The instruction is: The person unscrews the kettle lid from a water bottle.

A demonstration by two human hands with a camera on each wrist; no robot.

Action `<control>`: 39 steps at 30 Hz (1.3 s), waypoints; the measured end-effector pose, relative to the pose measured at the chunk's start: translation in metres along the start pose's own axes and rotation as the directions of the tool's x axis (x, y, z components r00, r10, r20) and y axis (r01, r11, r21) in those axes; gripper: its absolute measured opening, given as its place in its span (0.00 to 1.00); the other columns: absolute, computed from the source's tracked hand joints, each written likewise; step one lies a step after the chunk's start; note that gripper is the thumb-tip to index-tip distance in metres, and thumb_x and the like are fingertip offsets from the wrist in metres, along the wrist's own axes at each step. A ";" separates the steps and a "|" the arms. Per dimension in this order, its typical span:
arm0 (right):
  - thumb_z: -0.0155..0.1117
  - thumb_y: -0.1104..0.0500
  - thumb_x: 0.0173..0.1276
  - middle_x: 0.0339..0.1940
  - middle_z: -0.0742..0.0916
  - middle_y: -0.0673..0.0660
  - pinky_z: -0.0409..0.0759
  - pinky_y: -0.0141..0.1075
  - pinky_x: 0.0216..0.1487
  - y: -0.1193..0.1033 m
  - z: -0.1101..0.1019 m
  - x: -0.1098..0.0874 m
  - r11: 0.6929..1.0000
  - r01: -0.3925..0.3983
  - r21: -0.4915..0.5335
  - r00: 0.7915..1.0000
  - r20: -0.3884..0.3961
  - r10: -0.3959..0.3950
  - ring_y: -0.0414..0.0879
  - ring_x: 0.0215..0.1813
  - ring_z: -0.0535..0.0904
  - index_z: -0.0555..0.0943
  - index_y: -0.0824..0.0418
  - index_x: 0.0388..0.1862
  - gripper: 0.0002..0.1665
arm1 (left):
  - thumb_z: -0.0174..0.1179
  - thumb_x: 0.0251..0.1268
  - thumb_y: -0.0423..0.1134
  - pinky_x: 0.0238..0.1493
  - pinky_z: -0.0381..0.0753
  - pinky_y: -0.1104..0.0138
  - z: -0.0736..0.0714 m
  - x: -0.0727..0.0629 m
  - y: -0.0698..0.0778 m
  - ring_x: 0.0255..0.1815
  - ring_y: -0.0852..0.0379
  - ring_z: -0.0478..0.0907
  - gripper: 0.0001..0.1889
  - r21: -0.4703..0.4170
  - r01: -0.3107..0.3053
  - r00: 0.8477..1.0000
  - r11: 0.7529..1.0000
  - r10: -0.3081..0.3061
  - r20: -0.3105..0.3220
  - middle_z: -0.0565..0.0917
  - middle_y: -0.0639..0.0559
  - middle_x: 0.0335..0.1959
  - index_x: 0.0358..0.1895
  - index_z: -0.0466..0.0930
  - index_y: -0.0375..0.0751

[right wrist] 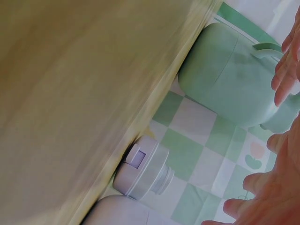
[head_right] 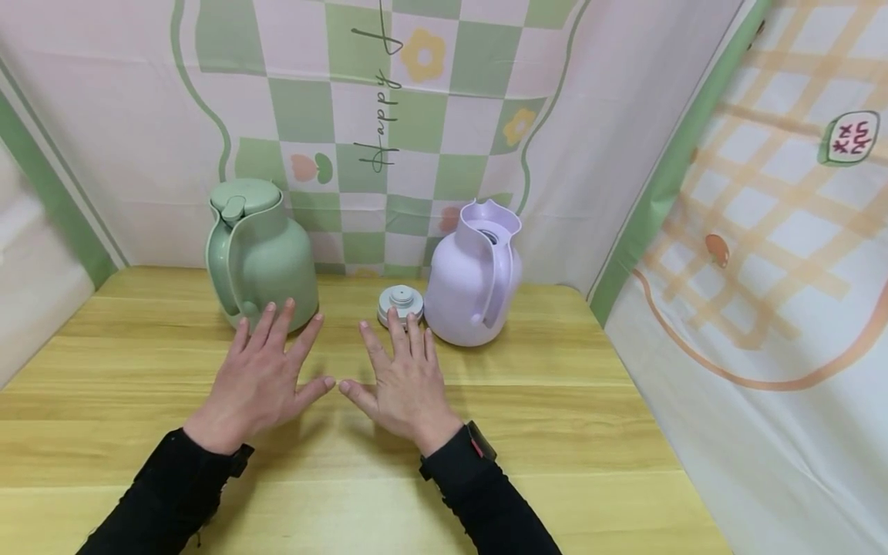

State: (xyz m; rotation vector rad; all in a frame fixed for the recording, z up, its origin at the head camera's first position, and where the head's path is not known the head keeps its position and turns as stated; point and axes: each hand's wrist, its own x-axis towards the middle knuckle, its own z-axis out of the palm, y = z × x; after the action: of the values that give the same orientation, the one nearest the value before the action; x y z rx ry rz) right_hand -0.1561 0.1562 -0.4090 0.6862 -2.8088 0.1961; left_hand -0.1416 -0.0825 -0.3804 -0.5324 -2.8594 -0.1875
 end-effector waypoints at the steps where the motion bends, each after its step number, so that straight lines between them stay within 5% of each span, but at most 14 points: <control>1: 0.37 0.21 0.76 0.88 0.45 0.65 0.48 0.67 0.81 0.000 0.000 0.000 1.000 0.002 0.000 1.000 -0.002 -0.002 0.67 0.87 0.38 0.46 0.45 0.89 0.52 | 0.55 0.70 0.72 0.79 0.44 0.32 0.000 0.000 0.000 0.84 0.28 0.46 0.48 0.001 0.001 1.000 1.000 -0.001 0.003 0.50 0.30 0.84 0.85 0.54 0.50; 10: 0.31 0.20 0.75 0.87 0.49 0.67 0.49 0.67 0.81 -0.004 0.003 0.003 0.999 0.018 0.027 1.000 -0.020 -0.017 0.67 0.86 0.41 0.47 0.45 0.89 0.52 | 0.53 0.71 0.72 0.79 0.46 0.32 -0.011 -0.001 -0.003 0.84 0.28 0.47 0.47 -0.009 -0.013 1.000 1.000 0.013 0.027 0.49 0.30 0.84 0.85 0.54 0.50; 18: 0.33 0.21 0.77 0.86 0.54 0.69 0.52 0.62 0.82 -0.009 -0.002 0.014 0.994 0.056 0.097 0.995 -0.089 -0.047 0.67 0.86 0.47 0.52 0.50 0.88 0.52 | 0.49 0.74 0.72 0.77 0.60 0.36 -0.033 -0.004 -0.010 0.81 0.28 0.57 0.45 -0.087 -0.046 0.999 0.995 0.047 0.009 0.60 0.30 0.81 0.85 0.56 0.48; 21: 0.29 0.21 0.77 0.86 0.53 0.70 0.53 0.60 0.83 -0.013 -0.004 0.022 0.987 0.075 0.139 0.992 -0.111 -0.060 0.66 0.86 0.48 0.49 0.53 0.88 0.54 | 0.48 0.76 0.71 0.72 0.68 0.37 -0.044 -0.006 -0.013 0.78 0.30 0.63 0.44 -0.158 -0.057 0.998 0.986 0.054 -0.025 0.65 0.33 0.79 0.84 0.56 0.47; 24: 0.27 0.20 0.76 0.86 0.52 0.71 0.55 0.60 0.82 -0.017 -0.007 0.032 0.977 0.088 0.195 0.989 -0.133 -0.062 0.65 0.86 0.50 0.46 0.54 0.89 0.56 | 0.49 0.78 0.68 0.62 0.79 0.39 -0.052 -0.008 -0.018 0.73 0.34 0.73 0.41 -0.237 -0.082 0.989 0.968 0.049 -0.139 0.71 0.38 0.77 0.83 0.59 0.46; 26: 0.26 0.20 0.76 0.86 0.51 0.70 0.55 0.61 0.81 -0.019 -0.009 0.039 0.965 0.086 0.249 0.989 -0.137 -0.053 0.64 0.86 0.50 0.44 0.54 0.89 0.56 | 0.50 0.80 0.63 0.49 0.87 0.45 -0.056 -0.010 -0.023 0.63 0.37 0.82 0.37 -0.285 -0.116 0.961 0.951 0.035 -0.275 0.77 0.39 0.72 0.81 0.64 0.43; 29: 0.28 0.20 0.76 0.87 0.49 0.69 0.54 0.61 0.82 -0.022 -0.011 0.051 0.932 0.074 0.354 0.992 -0.126 -0.031 0.63 0.86 0.49 0.42 0.53 0.89 0.56 | 0.53 0.82 0.55 0.36 0.88 0.57 -0.061 -0.010 -0.031 0.49 0.41 0.89 0.29 -0.352 -0.170 0.862 0.920 -0.034 -0.506 0.85 0.38 0.62 0.72 0.75 0.38; 32: 0.31 0.21 0.77 0.88 0.48 0.65 0.52 0.61 0.82 -0.024 -0.013 0.063 0.885 0.058 0.463 0.994 -0.110 -0.008 0.60 0.87 0.46 0.42 0.52 0.89 0.55 | 0.54 0.82 0.47 0.42 0.83 0.72 -0.065 -0.009 -0.038 0.44 0.45 0.87 0.22 -0.470 -0.189 0.750 0.862 -0.183 -0.636 0.87 0.39 0.56 0.65 0.80 0.34; 34: 0.31 0.21 0.77 0.88 0.48 0.62 0.51 0.59 0.83 -0.025 -0.013 0.071 0.850 0.048 0.524 0.995 -0.098 0.005 0.57 0.88 0.44 0.42 0.52 0.89 0.55 | 0.54 0.82 0.44 0.51 0.77 0.76 -0.066 -0.008 -0.043 0.50 0.46 0.84 0.20 -0.560 -0.168 0.705 0.811 -0.298 -0.644 0.86 0.41 0.59 0.66 0.80 0.36; 36: 0.32 0.21 0.77 0.89 0.48 0.59 0.49 0.56 0.84 -0.026 -0.013 0.079 0.815 0.038 0.578 0.995 -0.095 0.021 0.53 0.88 0.42 0.42 0.54 0.89 0.55 | 0.52 0.83 0.45 0.59 0.72 0.75 -0.067 -0.006 -0.049 0.57 0.48 0.80 0.22 -0.651 -0.129 0.691 0.748 -0.403 -0.600 0.83 0.43 0.64 0.70 0.77 0.38; 39: 0.31 0.22 0.78 0.89 0.49 0.56 0.46 0.52 0.85 -0.028 -0.012 0.091 0.767 0.028 0.641 0.994 -0.098 0.046 0.50 0.88 0.41 0.43 0.56 0.88 0.55 | 0.47 0.85 0.50 0.71 0.69 0.65 -0.066 -0.001 -0.061 0.71 0.50 0.72 0.27 -0.756 -0.046 0.715 0.653 -0.507 -0.481 0.73 0.48 0.75 0.78 0.68 0.44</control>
State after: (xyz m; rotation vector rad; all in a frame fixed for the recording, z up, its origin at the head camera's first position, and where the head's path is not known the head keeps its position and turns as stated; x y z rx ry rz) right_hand -0.2190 0.0944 -0.3717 0.7563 -2.6067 1.2070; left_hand -0.1505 -0.1504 -0.3220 -0.1033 -2.0062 -1.3328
